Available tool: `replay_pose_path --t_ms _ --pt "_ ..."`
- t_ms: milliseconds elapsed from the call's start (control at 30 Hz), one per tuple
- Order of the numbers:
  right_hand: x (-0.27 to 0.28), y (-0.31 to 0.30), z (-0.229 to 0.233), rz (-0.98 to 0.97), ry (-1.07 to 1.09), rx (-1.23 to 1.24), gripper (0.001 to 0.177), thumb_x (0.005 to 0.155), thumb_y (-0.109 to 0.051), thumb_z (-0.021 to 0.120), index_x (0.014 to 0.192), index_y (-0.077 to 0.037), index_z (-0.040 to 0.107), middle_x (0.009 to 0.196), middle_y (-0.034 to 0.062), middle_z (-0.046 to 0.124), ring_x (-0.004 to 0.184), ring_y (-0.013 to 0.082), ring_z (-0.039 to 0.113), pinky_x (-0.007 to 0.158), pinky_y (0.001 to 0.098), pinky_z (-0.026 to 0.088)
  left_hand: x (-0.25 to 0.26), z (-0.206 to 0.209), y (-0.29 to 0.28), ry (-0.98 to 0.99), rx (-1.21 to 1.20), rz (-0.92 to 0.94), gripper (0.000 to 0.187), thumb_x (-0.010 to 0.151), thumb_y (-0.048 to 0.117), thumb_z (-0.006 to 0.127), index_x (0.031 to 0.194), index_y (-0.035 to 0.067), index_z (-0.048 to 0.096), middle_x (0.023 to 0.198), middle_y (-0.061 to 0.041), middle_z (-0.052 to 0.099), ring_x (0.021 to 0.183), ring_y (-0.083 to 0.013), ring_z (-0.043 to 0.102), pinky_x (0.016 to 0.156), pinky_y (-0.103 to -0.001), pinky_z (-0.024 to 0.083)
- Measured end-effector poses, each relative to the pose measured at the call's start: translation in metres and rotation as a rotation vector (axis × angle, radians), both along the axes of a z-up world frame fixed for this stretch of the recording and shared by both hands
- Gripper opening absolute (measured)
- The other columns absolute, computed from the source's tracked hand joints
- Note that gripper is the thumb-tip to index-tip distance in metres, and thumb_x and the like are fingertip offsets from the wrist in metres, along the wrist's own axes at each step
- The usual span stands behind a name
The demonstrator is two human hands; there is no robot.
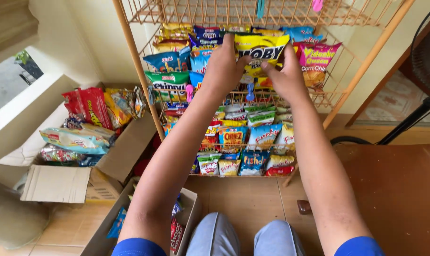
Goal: Organizing and refilling a snack rack from a cardboard box.
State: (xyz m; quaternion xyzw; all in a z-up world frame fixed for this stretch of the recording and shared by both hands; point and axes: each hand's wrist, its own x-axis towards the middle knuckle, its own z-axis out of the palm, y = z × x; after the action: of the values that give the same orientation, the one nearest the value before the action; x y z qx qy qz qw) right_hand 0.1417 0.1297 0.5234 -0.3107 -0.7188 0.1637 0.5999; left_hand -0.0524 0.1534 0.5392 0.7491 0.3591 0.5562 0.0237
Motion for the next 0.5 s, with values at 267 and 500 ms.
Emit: replay_pose_path --t_ms 267,500 --pt "0.013 0.068 -0.034 -0.127 -0.007 -0.353 0.042 0.093 -0.003 0.074 0.130 -0.005 0.054 0.121 0.0083 0.069 0.112 0.0182 0.065 0.097 0.0363 0.051 0.028 -0.038 0.005 0.107 -0.114 0.060 0.050 0.078 -0.003 0.070 0.122 -0.003 0.046 0.112 -0.033 0.064 0.102 -0.0499 0.064 0.083 -0.053 0.054" --pt "0.004 0.103 -0.036 -0.101 -0.015 -0.611 0.041 0.085 -0.001 0.076 0.122 -0.006 0.060 0.114 0.0077 0.072 0.102 0.0180 0.066 0.087 0.0372 0.053 0.046 -0.080 0.011 0.151 -0.228 0.009 0.044 0.081 0.000 0.060 0.122 -0.003 0.048 0.114 -0.034 0.062 0.103 -0.0523 0.063 0.087 -0.057 0.052"
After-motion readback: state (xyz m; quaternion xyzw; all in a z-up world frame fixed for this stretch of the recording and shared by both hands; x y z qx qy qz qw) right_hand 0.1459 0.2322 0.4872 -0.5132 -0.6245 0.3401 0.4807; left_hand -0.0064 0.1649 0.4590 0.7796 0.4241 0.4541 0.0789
